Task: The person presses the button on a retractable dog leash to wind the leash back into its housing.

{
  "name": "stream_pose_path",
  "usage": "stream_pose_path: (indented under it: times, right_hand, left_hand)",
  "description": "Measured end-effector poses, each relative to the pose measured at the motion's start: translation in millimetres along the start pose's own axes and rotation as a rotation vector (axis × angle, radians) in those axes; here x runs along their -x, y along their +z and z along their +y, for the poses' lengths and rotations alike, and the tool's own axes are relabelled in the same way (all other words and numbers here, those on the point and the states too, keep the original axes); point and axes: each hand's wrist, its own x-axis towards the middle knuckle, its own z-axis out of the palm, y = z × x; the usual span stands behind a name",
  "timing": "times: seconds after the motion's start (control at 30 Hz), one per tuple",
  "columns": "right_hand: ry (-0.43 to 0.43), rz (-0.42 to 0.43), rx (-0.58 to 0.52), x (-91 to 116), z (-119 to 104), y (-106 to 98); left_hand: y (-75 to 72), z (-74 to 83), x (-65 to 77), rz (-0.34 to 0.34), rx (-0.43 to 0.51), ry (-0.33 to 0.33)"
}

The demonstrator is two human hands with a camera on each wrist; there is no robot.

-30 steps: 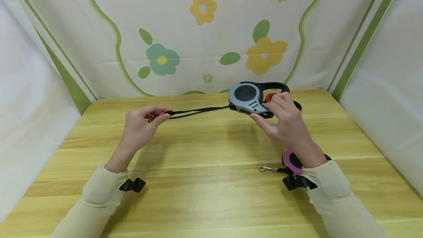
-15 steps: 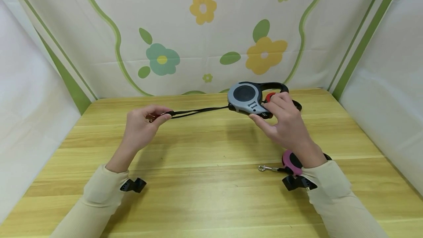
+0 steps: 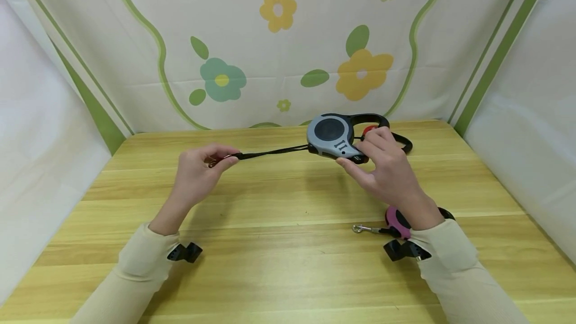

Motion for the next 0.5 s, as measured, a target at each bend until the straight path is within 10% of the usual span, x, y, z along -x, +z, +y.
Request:
stream_pose_path:
  times: [0.5]
  right_hand:
    - [0.016, 0.014, -0.028, -0.6, -1.8, 3.6]
  left_hand:
    - [2.8, -0.7, 1.7, -0.006, -0.006, -0.007]
